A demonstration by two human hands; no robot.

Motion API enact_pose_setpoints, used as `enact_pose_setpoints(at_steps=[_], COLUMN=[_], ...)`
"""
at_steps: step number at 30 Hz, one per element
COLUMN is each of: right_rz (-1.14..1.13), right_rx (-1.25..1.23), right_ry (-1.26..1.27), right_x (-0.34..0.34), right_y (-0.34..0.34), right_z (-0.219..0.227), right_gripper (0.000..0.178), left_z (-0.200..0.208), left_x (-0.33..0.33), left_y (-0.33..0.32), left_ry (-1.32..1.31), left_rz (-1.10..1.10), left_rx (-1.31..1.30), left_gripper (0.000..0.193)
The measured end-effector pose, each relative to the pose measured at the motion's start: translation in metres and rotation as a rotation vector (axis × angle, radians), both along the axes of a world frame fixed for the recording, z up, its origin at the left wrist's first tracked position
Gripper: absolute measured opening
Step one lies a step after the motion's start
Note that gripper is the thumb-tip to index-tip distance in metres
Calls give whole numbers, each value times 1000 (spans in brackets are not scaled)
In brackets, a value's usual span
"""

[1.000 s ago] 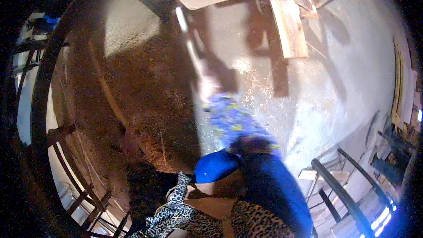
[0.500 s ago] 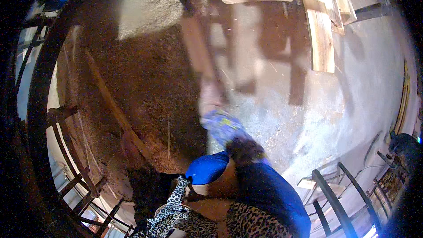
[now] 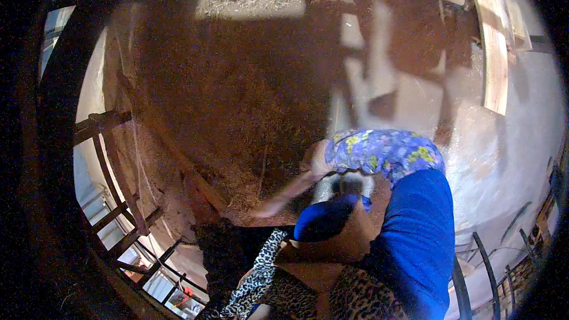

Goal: The person walks to a metal workbench in a workshop and begins stacking thin wooden planks. They pick up planks from a pile on the table, align them, and place them into a neat stack. The person continues this repetitive stacking process throughout the clip.

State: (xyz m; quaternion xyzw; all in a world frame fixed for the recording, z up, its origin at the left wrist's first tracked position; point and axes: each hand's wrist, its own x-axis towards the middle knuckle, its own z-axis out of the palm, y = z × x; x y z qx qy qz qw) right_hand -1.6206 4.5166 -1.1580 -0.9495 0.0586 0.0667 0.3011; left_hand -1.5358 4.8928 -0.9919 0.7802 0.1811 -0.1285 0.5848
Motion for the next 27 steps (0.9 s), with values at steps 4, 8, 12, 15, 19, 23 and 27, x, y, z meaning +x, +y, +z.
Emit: enact_pose_setpoints(at_steps=[4, 8, 12, 15, 19, 23, 27], right_rz=[-14, -211, -418, -418, -616, -953, -1040], right_rx=[22, 64, 222, 457, 838, 1043, 883], right_ry=[-51, -10, 32, 38, 171, 207, 88], right_x=[4, 98, 173, 140, 21, -63, -164], right_y=[30, 2, -37, 18, 60, 64, 48], right_z=[-7, -9, 22, 65, 121, 107, 144], right_gripper=[53, 50, 48, 47, 46, 40, 41], left_z=[-26, -27, -47, -64, -78, -49, 19], left_x=[7, -7, -6, -28, -76, -146, -210], left_y=[48, 37, -11, -29, -122, -181, -213], left_ry=[-84, -218, 89, 205, 341, 705, 224], left_rz=[-113, -518, -39, 58, 13, -47, -418], left_rx=[363, 734, -162, -241, -332, -494, -110], left_gripper=[63, 56, 48, 46, 52, 61, 88])
